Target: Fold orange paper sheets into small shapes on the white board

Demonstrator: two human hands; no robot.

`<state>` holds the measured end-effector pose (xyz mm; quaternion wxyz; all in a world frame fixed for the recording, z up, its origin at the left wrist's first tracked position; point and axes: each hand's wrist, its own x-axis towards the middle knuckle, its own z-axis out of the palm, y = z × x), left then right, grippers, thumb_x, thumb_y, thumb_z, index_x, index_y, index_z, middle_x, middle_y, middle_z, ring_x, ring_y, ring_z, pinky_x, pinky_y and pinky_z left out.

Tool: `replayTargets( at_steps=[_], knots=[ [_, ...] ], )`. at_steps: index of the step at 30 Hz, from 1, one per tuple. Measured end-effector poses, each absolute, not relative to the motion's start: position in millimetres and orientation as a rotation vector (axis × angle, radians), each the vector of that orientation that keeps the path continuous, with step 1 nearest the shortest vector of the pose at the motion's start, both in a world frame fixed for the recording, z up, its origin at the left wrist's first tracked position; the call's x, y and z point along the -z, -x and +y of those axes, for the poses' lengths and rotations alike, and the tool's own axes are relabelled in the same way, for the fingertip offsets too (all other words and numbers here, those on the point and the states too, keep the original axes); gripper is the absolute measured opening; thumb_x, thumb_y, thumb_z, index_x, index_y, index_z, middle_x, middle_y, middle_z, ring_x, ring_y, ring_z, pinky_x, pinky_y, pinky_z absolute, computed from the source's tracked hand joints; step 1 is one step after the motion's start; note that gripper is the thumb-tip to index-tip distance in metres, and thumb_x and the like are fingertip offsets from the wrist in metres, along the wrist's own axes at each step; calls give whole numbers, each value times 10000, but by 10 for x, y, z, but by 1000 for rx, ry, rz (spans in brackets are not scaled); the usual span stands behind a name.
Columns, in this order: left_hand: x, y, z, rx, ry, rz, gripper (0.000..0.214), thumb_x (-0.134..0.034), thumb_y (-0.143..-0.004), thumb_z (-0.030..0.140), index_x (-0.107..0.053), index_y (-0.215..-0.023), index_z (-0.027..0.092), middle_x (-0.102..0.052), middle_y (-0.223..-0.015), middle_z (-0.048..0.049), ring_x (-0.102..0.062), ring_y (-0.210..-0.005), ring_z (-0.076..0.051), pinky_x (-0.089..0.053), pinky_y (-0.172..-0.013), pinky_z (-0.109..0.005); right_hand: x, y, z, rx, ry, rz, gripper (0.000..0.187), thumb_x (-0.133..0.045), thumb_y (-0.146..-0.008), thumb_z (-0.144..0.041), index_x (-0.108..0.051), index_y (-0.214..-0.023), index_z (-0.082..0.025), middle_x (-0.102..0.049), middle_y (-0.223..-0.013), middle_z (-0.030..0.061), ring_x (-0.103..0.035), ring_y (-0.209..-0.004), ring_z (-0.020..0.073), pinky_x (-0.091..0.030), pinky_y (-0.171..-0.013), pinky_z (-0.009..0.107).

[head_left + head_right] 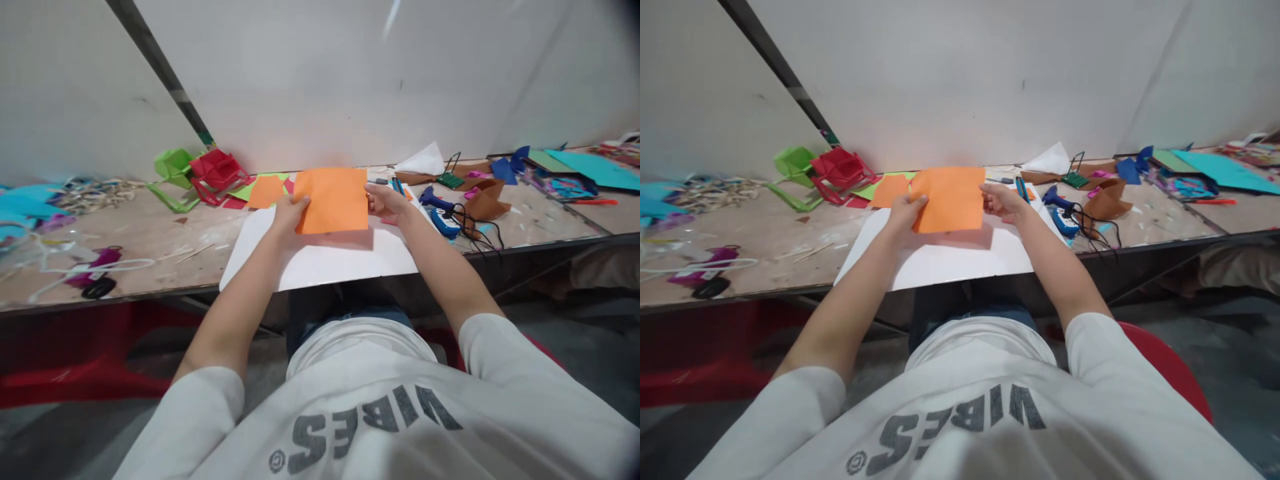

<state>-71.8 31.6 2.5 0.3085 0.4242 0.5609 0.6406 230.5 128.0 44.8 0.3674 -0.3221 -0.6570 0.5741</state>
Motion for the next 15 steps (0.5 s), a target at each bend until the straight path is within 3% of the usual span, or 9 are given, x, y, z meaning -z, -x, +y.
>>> replayTargets(
  at_steps=[3, 7, 12, 15],
  knots=[
    [181, 754, 318, -1659, -1133, 1442, 429, -1002, -768, 547, -793, -951, 220, -871, -938, -139, -865, -927, -353, -722, -896, -500, -283, -2234, 1232, -1695, 876, -1475, 271, -1013, -847, -320, -826, -1022, -231, -907, -980, 54, -809, -834, 174, -669, -763, 286],
    [188, 780, 332, -1664, -1147, 1363, 452, -978, -748, 565, -800, -976, 219, -875, -972, -133, -867, -951, -336, -709, -894, -464, -225, -2204, 1236, -1698, 871, -1469, 279, -952, -749, -151, -858, -1005, -212, -908, -995, 43, -821, -878, 189, -666, -784, 299],
    [8, 802, 334, -1898, -1332, 1245, 411, -1008, -696, 525, -827, -944, 251, -877, -1218, -129, -824, -1219, -325, -681, -1119, -454, -222, -2213, 1273, -1149, 708, -1588, 183, -951, -783, -224, -771, -800, -253, -748, -783, -20, -759, -915, 211, -661, -917, 346],
    [-67, 790, 301, -2100, -1458, 1380, 298, -1039, -737, 439, -827, -854, 265, -832, -1267, -118, -777, -1306, -312, -625, -1250, -452, -217, -2177, 1286, -979, 630, -1577, 354, -1009, -830, -462, -712, -761, -283, -727, -790, 6, -796, -1005, 261, -690, -995, 402]
  ],
)
